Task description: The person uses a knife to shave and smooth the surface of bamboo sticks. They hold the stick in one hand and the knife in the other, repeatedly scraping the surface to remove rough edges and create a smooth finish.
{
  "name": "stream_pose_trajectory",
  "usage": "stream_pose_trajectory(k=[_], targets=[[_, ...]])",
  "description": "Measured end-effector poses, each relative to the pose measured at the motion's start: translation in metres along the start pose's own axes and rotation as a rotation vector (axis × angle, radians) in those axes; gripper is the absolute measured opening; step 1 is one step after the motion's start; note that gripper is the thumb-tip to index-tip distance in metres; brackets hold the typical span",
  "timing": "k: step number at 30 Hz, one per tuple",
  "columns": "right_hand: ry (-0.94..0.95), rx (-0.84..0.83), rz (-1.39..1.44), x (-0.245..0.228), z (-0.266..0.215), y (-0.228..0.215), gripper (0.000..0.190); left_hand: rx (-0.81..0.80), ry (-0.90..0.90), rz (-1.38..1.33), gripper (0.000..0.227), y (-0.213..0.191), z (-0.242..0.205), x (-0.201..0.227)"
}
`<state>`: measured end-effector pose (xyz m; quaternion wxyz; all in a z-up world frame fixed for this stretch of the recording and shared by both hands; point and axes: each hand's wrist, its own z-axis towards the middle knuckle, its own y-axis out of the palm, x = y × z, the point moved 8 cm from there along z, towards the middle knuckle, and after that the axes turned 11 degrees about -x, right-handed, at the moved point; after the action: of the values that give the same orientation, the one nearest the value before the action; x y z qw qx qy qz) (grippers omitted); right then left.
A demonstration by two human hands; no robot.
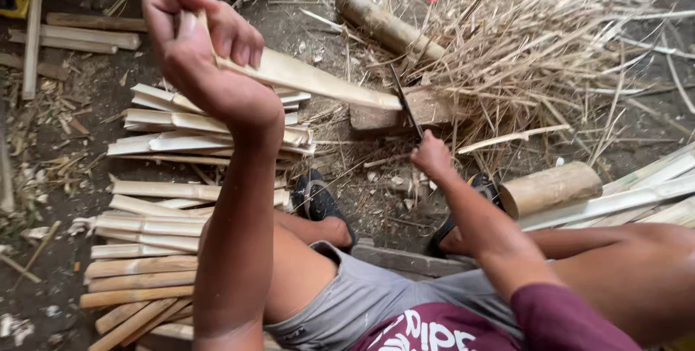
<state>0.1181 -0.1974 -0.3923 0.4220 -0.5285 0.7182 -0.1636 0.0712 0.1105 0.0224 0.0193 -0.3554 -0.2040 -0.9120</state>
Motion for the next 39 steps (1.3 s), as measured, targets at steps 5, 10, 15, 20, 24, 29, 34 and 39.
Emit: stream_pose_trajectory(k=[5, 10, 15, 20, 24, 29, 34, 39], targets=[[0.075, -0.197, 0.470, 0.033, 0.013, 0.009, 0.033, 0.208, -0.174, -0.075, 0.051, -0.024, 0.014, -0.008], [-0.011, 0.007, 0.142, -0.021, -0.059, -0.053, 0.034, -0.097, -0.022, -0.070, 0.058, 0.016, 0.012, 0.011], [-0.212, -0.040, 0.236, -0.107, -0.188, -0.112, 0.025, -0.290, -0.167, -0.176, 0.046, 0.043, -0.018, 0.019], [-0.437, 0.072, 0.364, -0.163, -0.241, -0.146, 0.017, -0.408, -0.178, -0.154, 0.045, 0.063, -0.021, 0.027], [-0.381, 0.025, 0.325, -0.164, -0.250, -0.136, 0.015, -0.348, -0.163, -0.226, 0.046, 0.056, -0.009, 0.033], [-0.570, 0.212, 0.188, -0.165, -0.235, -0.140, 0.021, -0.343, -0.107, -0.099, 0.042, 0.048, -0.004, 0.028], [-0.209, 0.048, 0.102, -0.123, -0.166, -0.117, 0.024, -0.269, -0.184, -0.195, 0.044, 0.026, -0.007, 0.019], [-0.409, 0.040, 0.215, -0.106, -0.173, -0.091, 0.015, -0.226, -0.232, -0.227, 0.045, 0.010, -0.011, 0.004]])
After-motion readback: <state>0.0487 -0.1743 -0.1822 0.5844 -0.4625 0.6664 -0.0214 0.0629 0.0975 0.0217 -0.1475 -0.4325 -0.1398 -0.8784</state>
